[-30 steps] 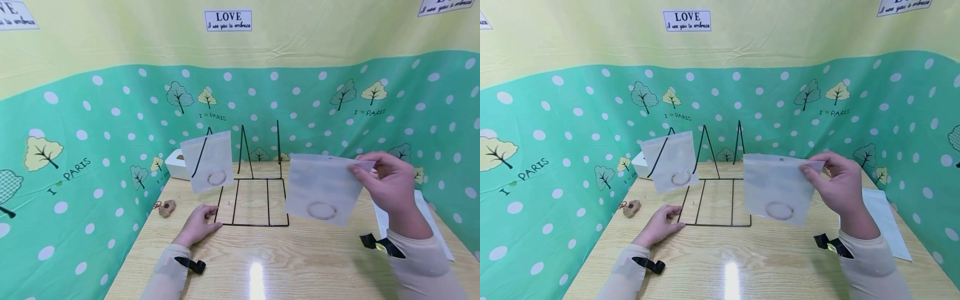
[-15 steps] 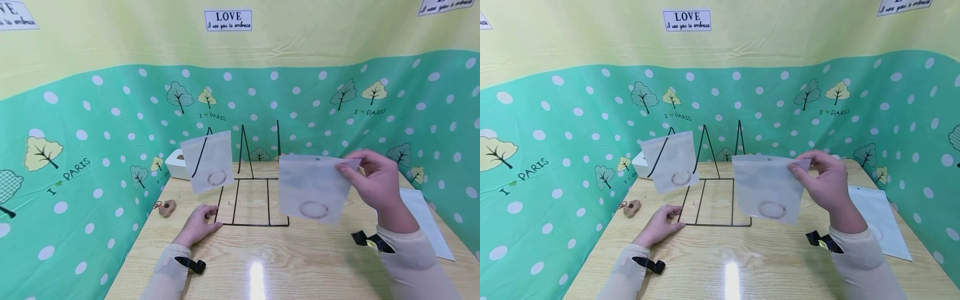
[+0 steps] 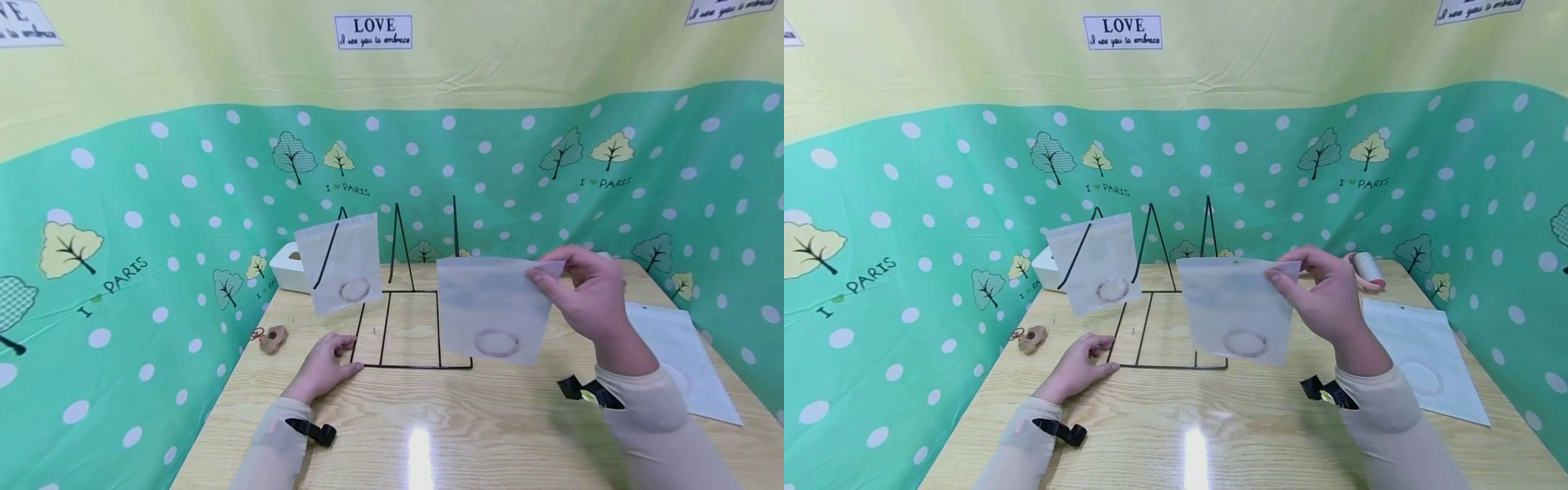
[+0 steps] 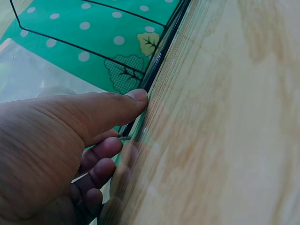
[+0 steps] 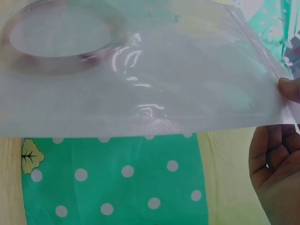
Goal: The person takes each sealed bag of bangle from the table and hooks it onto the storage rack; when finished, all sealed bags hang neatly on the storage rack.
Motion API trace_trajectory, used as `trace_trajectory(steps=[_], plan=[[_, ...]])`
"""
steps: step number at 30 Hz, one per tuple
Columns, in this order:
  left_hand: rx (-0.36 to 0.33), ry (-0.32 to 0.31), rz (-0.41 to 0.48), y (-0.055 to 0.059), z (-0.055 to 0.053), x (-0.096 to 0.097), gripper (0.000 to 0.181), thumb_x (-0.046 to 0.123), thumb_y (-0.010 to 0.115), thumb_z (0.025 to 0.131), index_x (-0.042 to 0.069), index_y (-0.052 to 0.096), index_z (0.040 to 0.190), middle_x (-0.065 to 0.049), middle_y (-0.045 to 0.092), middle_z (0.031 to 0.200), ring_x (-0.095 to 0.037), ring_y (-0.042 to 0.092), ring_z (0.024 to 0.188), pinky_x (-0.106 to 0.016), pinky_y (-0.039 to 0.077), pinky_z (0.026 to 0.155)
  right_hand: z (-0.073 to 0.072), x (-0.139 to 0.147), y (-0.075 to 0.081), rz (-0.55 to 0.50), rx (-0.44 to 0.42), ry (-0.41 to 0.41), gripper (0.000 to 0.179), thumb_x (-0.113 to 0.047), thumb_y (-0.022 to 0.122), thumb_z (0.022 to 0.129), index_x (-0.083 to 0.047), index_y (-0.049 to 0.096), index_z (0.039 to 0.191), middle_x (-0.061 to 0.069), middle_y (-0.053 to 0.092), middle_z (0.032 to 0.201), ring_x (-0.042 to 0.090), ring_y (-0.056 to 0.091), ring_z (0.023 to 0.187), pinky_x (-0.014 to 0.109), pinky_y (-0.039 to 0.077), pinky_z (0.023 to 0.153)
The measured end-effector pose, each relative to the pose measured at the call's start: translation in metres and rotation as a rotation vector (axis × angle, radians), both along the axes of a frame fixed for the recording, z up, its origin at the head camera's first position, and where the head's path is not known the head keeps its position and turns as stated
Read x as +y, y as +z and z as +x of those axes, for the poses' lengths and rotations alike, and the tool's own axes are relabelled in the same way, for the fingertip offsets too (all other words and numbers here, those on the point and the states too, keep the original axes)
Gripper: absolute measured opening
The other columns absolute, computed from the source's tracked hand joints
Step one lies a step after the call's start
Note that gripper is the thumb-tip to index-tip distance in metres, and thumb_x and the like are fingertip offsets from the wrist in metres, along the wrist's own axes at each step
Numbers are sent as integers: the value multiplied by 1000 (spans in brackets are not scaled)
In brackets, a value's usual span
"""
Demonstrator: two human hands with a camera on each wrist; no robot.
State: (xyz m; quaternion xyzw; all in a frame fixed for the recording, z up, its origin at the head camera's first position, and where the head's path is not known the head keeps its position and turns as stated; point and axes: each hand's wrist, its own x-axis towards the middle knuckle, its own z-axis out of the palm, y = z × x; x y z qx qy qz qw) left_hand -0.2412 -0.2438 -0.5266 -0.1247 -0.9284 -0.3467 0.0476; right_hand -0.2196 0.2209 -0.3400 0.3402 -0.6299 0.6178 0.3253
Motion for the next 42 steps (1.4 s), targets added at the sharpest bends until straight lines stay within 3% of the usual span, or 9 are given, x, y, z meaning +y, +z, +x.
trace_trajectory(steps=[23, 27, 31, 35, 42], plan=[[-6, 9, -6, 4, 3, 1, 58, 24, 92, 83, 6, 70, 133, 0, 65, 111, -17, 58, 97, -42, 50, 89, -2, -26, -10, 10, -32, 50, 19, 29, 69, 77, 14, 69, 87, 10, 73, 86, 14, 65, 72, 21, 53, 69], [-19, 10, 12, 5, 4, 2, 58, 26, 91, 84, 7, 69, 134, 1, 65, 112, -18, 59, 99, -43, 51, 90, -1, -29, -12, 33, -43, 26, 19, 28, 69, 78, 12, 70, 88, 10, 73, 87, 13, 66, 75, 20, 54, 73], [-26, 8, 40, 6, 4, 2, 60, 29, 91, 84, 9, 68, 136, 1, 64, 114, -20, 60, 102, -44, 51, 92, -1, -34, -14, 32, -29, 50, 19, 27, 70, 78, 11, 71, 89, 12, 73, 88, 14, 65, 75, 21, 53, 71], [-1, -15, 76, 7, 5, 3, 60, 33, 90, 86, 11, 68, 136, -1, 65, 118, -21, 61, 104, -46, 52, 92, 0, -39, -15, 34, -19, 76, 19, 25, 72, 79, 10, 72, 90, 15, 73, 88, 14, 66, 75, 21, 53, 68], [39, -108, 187, 12, 6, 7, 60, 37, 86, 90, 11, 66, 140, -6, 66, 122, -24, 63, 107, -45, 53, 86, 4, -45, -19, 97, -64, 23, 23, 24, 72, 81, 4, 73, 92, 12, 72, 90, 13, 66, 76, 20, 54, 67]])
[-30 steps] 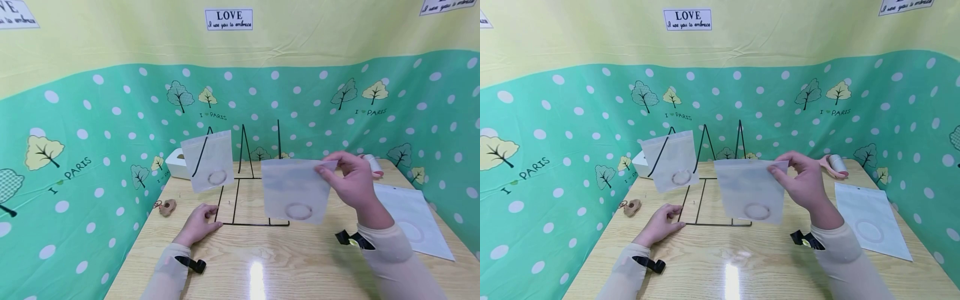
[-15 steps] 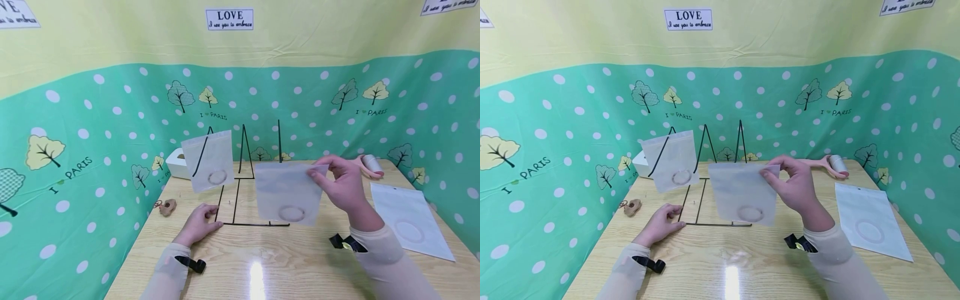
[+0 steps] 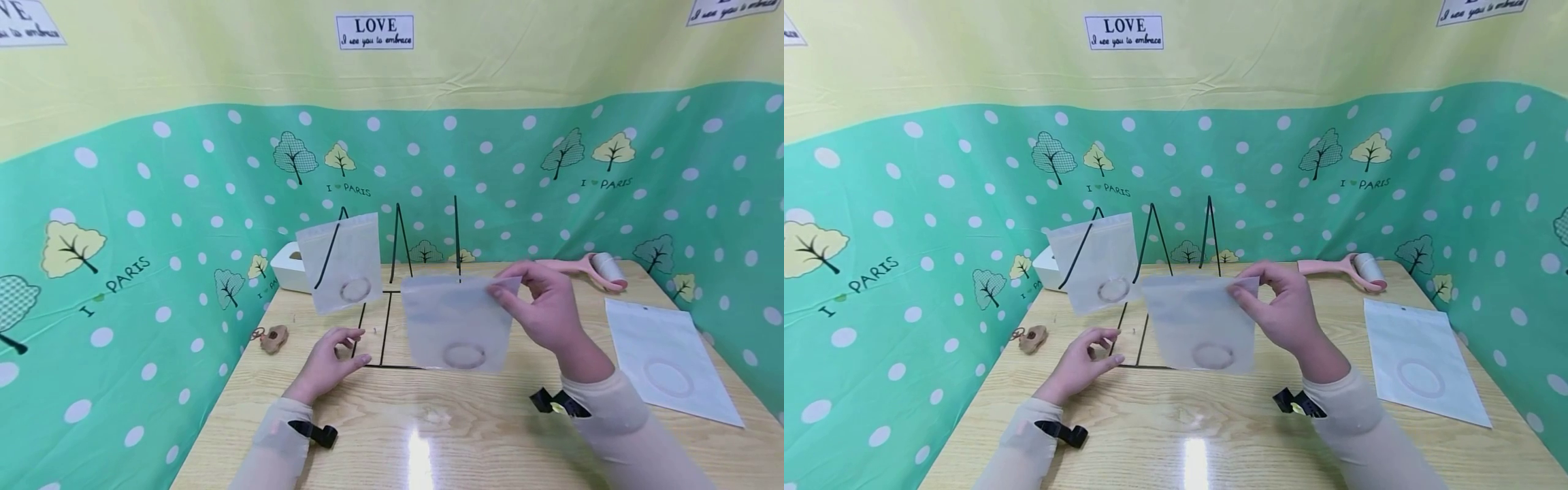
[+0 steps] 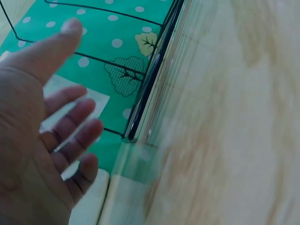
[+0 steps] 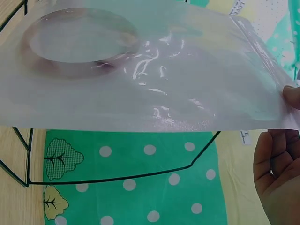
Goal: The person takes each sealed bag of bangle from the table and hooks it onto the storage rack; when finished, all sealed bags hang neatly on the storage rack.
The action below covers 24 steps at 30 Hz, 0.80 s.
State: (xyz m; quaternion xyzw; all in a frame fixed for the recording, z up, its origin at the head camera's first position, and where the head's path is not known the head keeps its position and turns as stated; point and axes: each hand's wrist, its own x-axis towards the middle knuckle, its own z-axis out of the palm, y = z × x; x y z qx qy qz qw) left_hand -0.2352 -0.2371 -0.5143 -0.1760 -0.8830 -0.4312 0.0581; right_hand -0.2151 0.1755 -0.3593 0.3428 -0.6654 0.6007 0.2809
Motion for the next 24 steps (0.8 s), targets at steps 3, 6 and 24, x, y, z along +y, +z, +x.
trace_trajectory(steps=[3, 6, 24], plan=[[30, -61, 53, 3, 2, 3, 56, 33, 85, 91, 12, 67, 139, -6, 66, 126, -24, 64, 110, -45, 53, 85, 1, -4, -2, 24, -8, -10, 23, 23, 73, 82, 2, 74, 93, 12, 71, 90, 13, 65, 77, 21, 54, 67], [66, -136, 122, 6, 4, 7, 51, 24, 84, 92, 13, 67, 139, -8, 66, 129, -23, 65, 113, -48, 56, 86, 1, -8, -3, 32, -6, -6, 21, 19, 74, 84, 1, 74, 94, 12, 71, 89, 13, 66, 77, 21, 55, 67], [76, -270, 258, 14, 15, 29, 38, 15, 84, 91, 22, 73, 127, 2, 70, 123, -21, 67, 112, -43, 58, 85, 3, -46, -9, -7, -52, -18, 22, 18, 78, 82, -3, 74, 90, 8, 72, 84, 14, 64, 74, 23, 55, 67]])
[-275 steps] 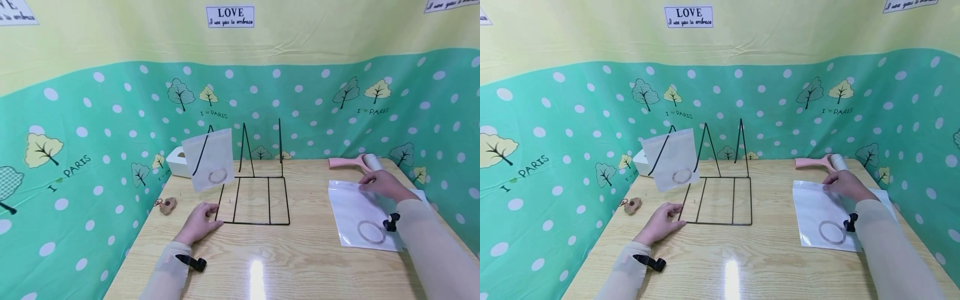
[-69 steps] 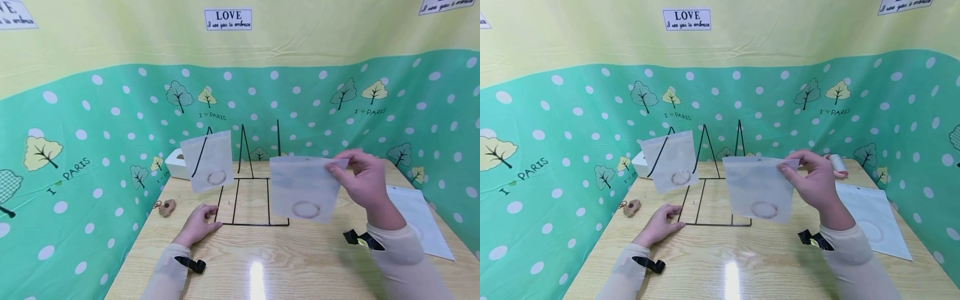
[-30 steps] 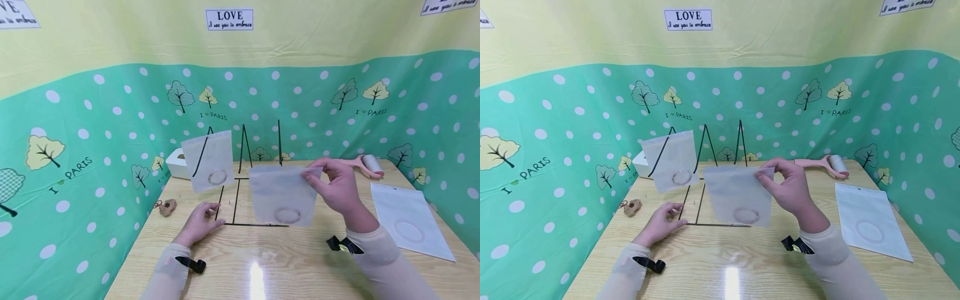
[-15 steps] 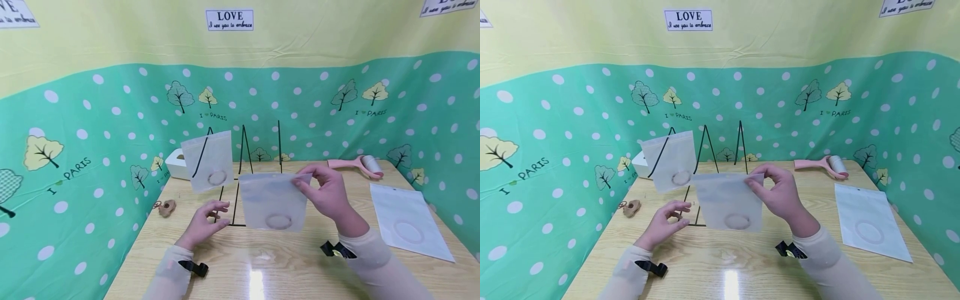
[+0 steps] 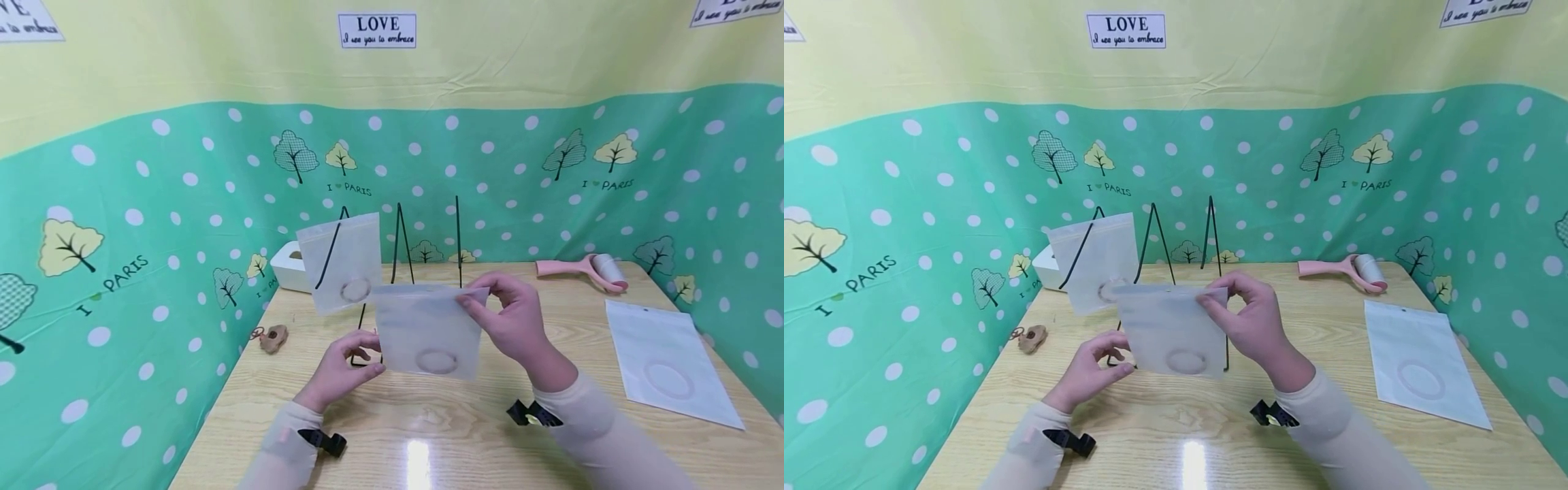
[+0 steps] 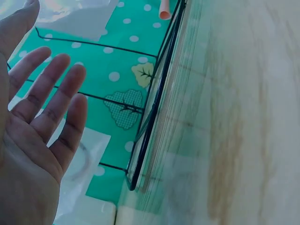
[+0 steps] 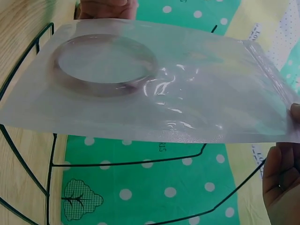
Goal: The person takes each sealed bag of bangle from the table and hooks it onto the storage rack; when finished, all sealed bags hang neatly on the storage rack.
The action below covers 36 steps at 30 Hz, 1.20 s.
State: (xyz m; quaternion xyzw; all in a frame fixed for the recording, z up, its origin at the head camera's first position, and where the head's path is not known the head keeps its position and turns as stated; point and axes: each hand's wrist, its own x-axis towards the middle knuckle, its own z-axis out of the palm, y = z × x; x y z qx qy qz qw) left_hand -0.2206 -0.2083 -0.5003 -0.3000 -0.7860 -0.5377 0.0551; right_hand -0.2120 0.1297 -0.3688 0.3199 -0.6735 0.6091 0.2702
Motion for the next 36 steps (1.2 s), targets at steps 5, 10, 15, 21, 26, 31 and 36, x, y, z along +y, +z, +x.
trace_trajectory(steps=[5, 10, 15, 21, 26, 31, 36], plan=[[17, 10, 10, 1, 2, 3, 28, 11, 85, 89, 20, 76, 115, 1, 73, 118, -20, 67, 106, -43, 57, 83, -1, -9, -3, -7, 9, 5, 22, 17, 78, 82, -3, 74, 90, 7, 72, 82, 14, 62, 73, 24, 53, 67], [66, 53, 16, 2, 0, 6, 19, 3, 83, 89, 13, 77, 103, -2, 75, 101, -27, 67, 89, -48, 56, 77, -4, -15, -5, -23, 11, 8, 23, 17, 79, 82, -4, 74, 92, 8, 72, 84, 15, 62, 73, 25, 53, 68], [111, 78, 56, 2, -1, 6, 13, -5, 80, 88, 6, 73, 90, -7, 72, 88, -19, 64, 78, -45, 56, 69, -7, -21, -7, -25, 5, 13, 22, 17, 79, 83, -3, 75, 91, 8, 71, 83, 15, 61, 72, 25, 53, 67], [105, 71, 82, 2, -1, 0, 7, 7, 80, 93, 7, 74, 90, -1, 71, 85, -14, 63, 77, -35, 55, 68, -8, -26, -7, -21, -6, 31, 19, 15, 79, 84, -2, 78, 92, 8, 72, 80, 15, 60, 68, 26, 52, 64], [86, 85, 83, 1, -3, -8, 11, 18, 80, 96, 9, 76, 92, 1, 72, 86, -17, 65, 78, -33, 55, 71, -12, -31, -10, -16, -10, 54, 15, 12, 78, 87, -2, 78, 92, 8, 73, 81, 15, 58, 67, 26, 51, 63], [93, 103, 88, 0, -5, -12, 4, 11, 80, 95, 11, 77, 93, 0, 72, 87, -16, 65, 79, -31, 55, 73, -16, -37, -12, -24, 4, 82, 14, 11, 78, 88, -1, 78, 93, 14, 74, 87, 17, 63, 72, 27, 53, 65], [93, 140, 85, -2, -5, -14, 14, 0, 79, 92, 14, 76, 91, -1, 72, 87, -15, 64, 80, -30, 53, 73, -18, -42, -13, -36, -1, 88, 12, 12, 77, 87, 1, 76, 92, 14, 73, 89, 16, 64, 74, 27, 55, 65]])
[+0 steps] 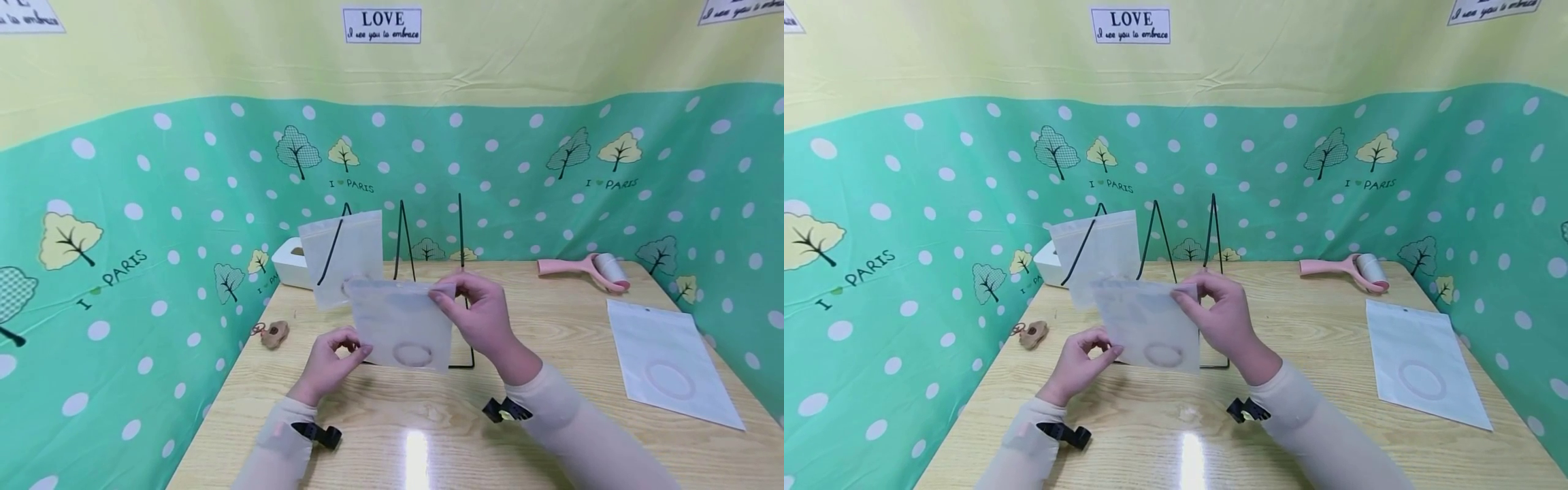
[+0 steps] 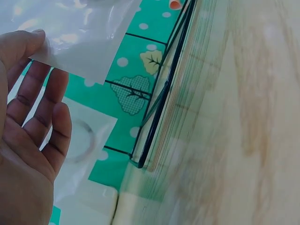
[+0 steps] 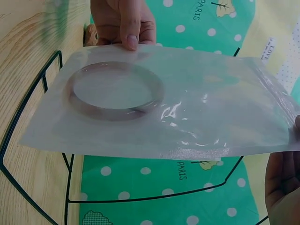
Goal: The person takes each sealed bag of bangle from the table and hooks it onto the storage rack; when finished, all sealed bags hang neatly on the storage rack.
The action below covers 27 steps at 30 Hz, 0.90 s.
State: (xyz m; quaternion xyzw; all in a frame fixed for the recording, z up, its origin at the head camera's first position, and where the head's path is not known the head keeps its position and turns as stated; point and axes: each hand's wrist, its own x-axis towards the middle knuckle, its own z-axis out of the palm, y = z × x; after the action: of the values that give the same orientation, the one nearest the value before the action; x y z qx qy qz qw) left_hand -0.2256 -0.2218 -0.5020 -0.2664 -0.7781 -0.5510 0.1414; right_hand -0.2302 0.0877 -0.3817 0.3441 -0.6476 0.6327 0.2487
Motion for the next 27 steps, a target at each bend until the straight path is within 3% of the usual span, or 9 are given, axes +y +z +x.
trace_trajectory(steps=[3, 9, 12, 21, 27], plan=[[11, 31, -8, 3, 2, 1, 16, -4, 78, 91, 11, 74, 88, -4, 70, 85, -16, 63, 79, -31, 52, 72, -1, -3, 0, -7, -13, 2, 9, 11, 77, 89, 3, 75, 92, 13, 72, 89, 16, 64, 75, 27, 56, 67], [32, 48, -1, 25, 15, 7, 15, -6, 77, 91, 5, 70, 83, -7, 67, 80, -16, 61, 76, -38, 52, 71, -2, -8, 0, -19, -20, 1, 10, 12, 76, 89, 3, 75, 91, 14, 71, 88, 16, 65, 75, 26, 57, 68], [32, 51, 6, 30, 18, 8, 15, -6, 77, 91, 4, 70, 83, -6, 67, 80, -15, 61, 76, -39, 52, 71, -2, -10, 2, -18, -18, -8, 11, 12, 76, 89, 2, 75, 92, 13, 71, 88, 16, 64, 74, 26, 57, 68], [25, 39, 28, 27, 15, 7, 13, -8, 75, 91, 3, 70, 86, -9, 67, 81, -14, 61, 77, -30, 51, 71, -5, -11, 2, -24, -39, -19, 11, 12, 76, 89, 1, 74, 91, 15, 70, 89, 17, 65, 76, 26, 56, 69], [11, 51, 36, 27, 16, 10, 14, -9, 74, 91, 3, 70, 87, -9, 67, 82, -16, 61, 77, -31, 51, 71, -8, -10, 3, -25, -81, -32, 7, 8, 78, 89, 2, 74, 92, 16, 70, 90, 17, 65, 77, 26, 56, 69]])
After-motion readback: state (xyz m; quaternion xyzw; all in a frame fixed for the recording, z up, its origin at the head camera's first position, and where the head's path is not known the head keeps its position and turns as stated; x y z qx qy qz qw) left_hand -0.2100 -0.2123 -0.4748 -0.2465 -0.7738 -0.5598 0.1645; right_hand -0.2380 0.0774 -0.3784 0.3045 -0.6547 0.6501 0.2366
